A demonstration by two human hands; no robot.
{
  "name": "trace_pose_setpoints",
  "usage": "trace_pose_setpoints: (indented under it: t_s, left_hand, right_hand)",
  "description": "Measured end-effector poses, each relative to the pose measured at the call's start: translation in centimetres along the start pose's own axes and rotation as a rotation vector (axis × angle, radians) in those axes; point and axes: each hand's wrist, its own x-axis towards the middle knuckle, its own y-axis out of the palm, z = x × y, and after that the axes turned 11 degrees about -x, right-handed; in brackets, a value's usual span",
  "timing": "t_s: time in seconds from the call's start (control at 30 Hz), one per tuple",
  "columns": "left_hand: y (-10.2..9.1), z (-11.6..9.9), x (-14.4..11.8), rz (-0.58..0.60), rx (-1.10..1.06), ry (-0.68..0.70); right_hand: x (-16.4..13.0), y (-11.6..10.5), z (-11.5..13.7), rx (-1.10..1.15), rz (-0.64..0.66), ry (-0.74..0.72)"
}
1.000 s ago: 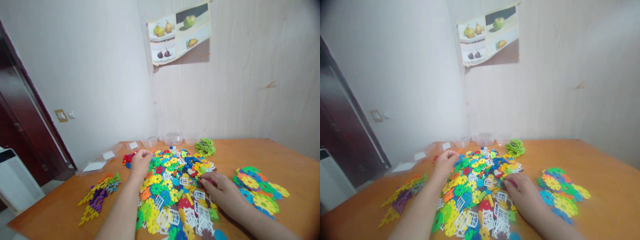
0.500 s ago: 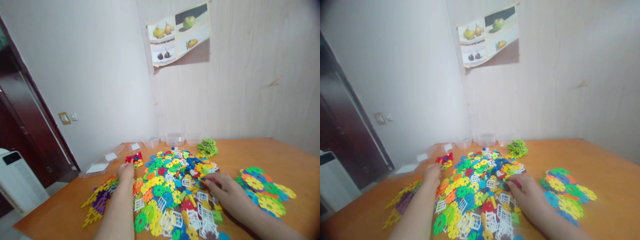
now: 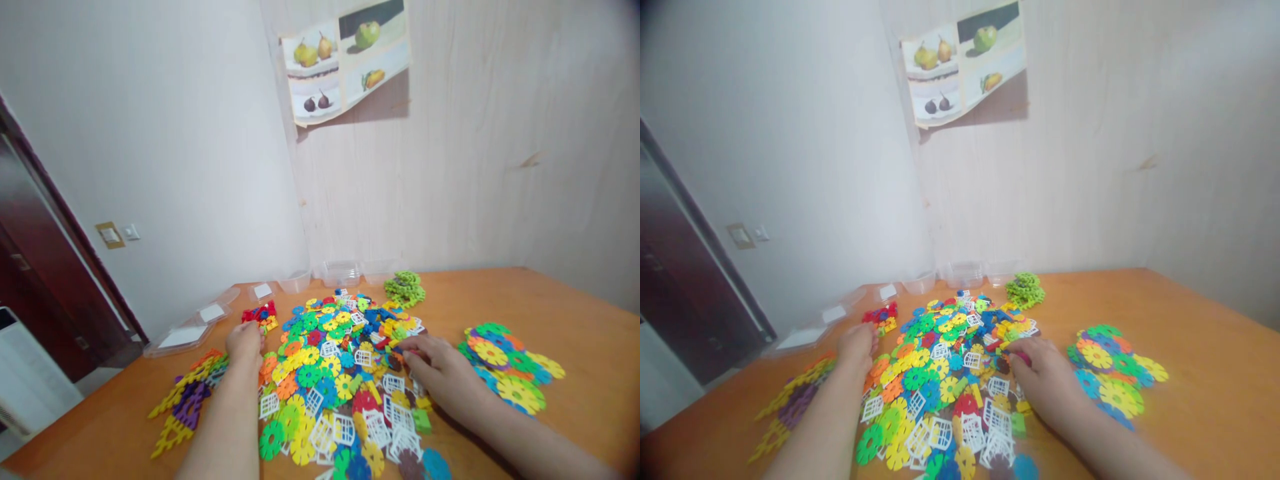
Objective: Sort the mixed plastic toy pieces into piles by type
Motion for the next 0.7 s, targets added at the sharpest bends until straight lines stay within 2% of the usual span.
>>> trace_pose_setpoints:
  t_s: [0.1, 0.23, 0.4, 0.5, 0.6, 0.7]
  left_hand:
    - [0.9, -1.0, -1.4, 0.115, 0.045, 0.061]
    - [2.4, -2.9, -4.9, 0.36, 0.073, 0.157]
    - [3.5, -4.0, -10.7, 0.866, 0.203, 0.4]
    - [3.7, -4.1, -13.5, 1.101, 0.261, 0.532]
    - [3.6, -4.2, -15.2, 1.24, 0.339, 0.636]
    - [3.6, -4.1, -16.0, 1.291, 0.387, 0.669]
  right_hand:
    - [0.1, 0.0, -0.1, -0.014, -0.001, 0.0]
    - [0.2, -0.1, 0.1, -0.053, 0.032, -0.033]
    - [0.1, -0.5, 0.9, -0.09, 0.054, -0.1]
    - [-0.1, -0.2, 1.0, -0.113, 0.077, -0.121]
    - [-0.1, 0.2, 0.8, -0.106, 0.077, -0.111]
    - [0.0, 0.3, 0.5, -0.09, 0.065, -0.114]
